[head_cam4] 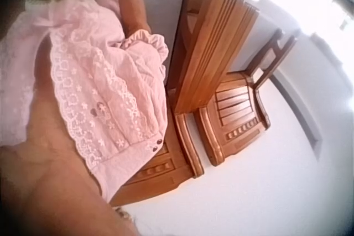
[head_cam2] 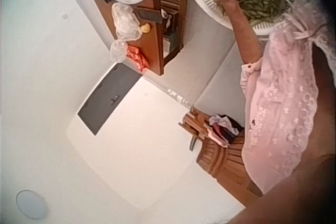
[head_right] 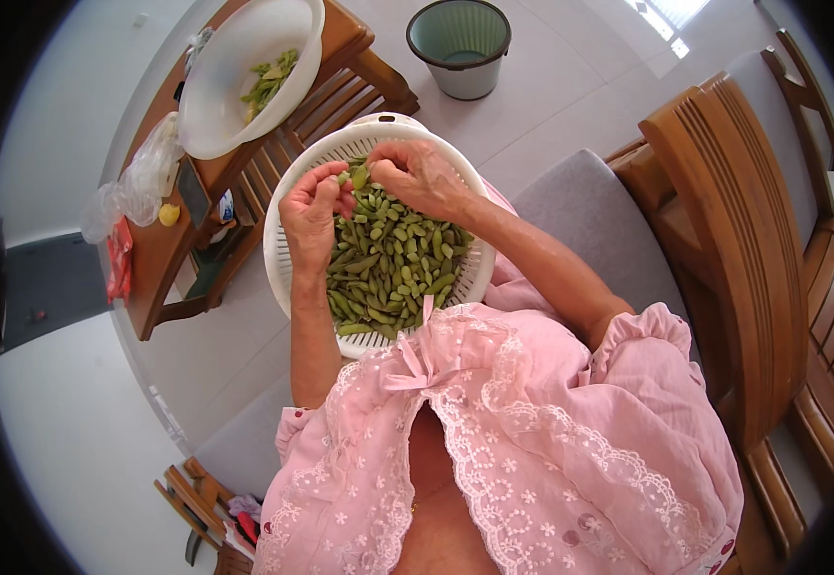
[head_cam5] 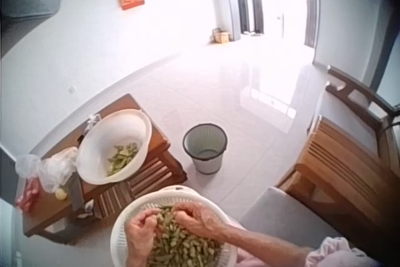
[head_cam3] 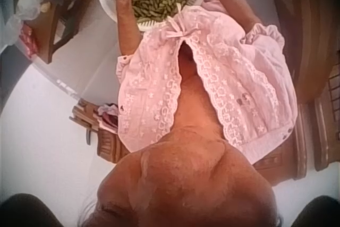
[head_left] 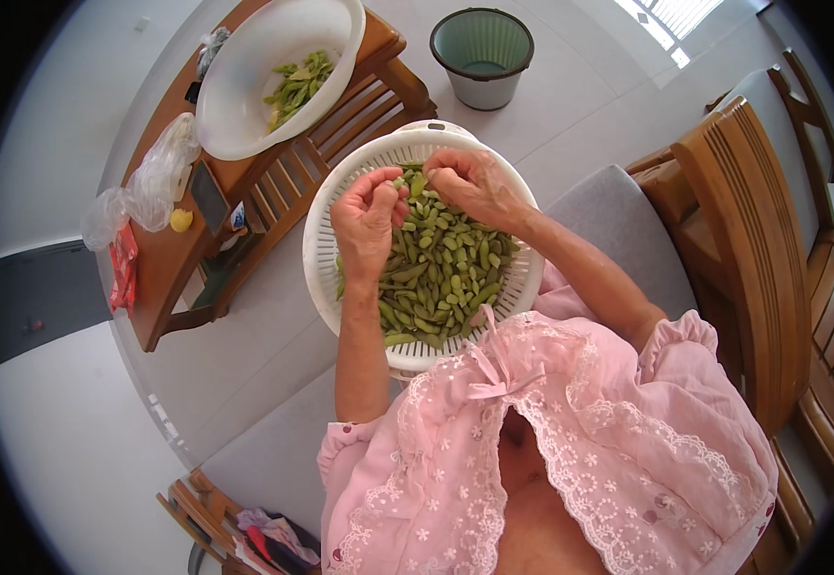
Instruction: The recorder is sitting and shelling beans from their pods into a white basket, while placing the empty pods into a white bowl.
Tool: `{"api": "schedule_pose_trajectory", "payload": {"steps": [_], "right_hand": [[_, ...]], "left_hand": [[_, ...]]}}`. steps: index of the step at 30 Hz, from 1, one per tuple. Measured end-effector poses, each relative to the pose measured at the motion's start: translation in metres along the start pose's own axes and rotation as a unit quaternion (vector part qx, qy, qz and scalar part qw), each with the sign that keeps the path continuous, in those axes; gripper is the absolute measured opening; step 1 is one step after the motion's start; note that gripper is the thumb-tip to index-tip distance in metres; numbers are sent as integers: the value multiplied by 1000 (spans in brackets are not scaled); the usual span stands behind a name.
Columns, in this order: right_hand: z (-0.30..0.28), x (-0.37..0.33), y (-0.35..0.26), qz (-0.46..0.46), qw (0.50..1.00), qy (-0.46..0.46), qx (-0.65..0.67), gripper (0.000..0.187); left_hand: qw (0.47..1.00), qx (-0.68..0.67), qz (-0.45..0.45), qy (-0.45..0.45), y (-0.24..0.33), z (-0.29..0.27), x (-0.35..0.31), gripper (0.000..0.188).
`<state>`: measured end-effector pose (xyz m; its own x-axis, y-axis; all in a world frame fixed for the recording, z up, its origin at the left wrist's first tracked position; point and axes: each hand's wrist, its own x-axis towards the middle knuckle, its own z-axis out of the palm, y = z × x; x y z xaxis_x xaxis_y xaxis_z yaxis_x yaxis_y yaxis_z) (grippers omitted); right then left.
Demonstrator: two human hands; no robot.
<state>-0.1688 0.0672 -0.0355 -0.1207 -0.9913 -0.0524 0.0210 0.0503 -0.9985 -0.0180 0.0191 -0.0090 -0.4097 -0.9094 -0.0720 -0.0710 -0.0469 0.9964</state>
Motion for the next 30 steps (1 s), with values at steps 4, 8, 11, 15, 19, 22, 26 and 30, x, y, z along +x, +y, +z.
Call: {"api": "schedule_pose_trajectory", "payload": {"steps": [4, 8, 11, 15, 19, 22, 26, 30], "right_hand": [[1, 1, -5, -14, 1000, 27, 8, 19], [5, 9, 1, -44, 997, 52, 40, 19], [4, 16, -10, -35, 994, 58, 87, 20], [12, 45, -36, -79, 995, 44, 31, 21], [30, 105, -67, -149, 982, 72, -96, 26], [34, 139, -72, -122, 987, 46, -97, 26], [26, 131, -56, -85, 993, 8, -84, 26], [7, 78, -41, -96, 989, -35, -106, 20]], "left_hand": [[999, 0, -41, 8, 3, -3, 0, 20], [988, 109, -92, -59, 4, 1, -3, 18], [982, 129, -95, -100, -1, 10, -5, 18], [965, 225, -15, -137, 8, 11, -9, 19], [980, 173, -45, -91, 5, 11, -8, 21], [991, 120, -48, -43, 6, 11, -8, 18], [995, 65, -38, 60, -6, 1, -4, 16], [991, 50, -9, 122, 0, -9, -1, 19]]}}
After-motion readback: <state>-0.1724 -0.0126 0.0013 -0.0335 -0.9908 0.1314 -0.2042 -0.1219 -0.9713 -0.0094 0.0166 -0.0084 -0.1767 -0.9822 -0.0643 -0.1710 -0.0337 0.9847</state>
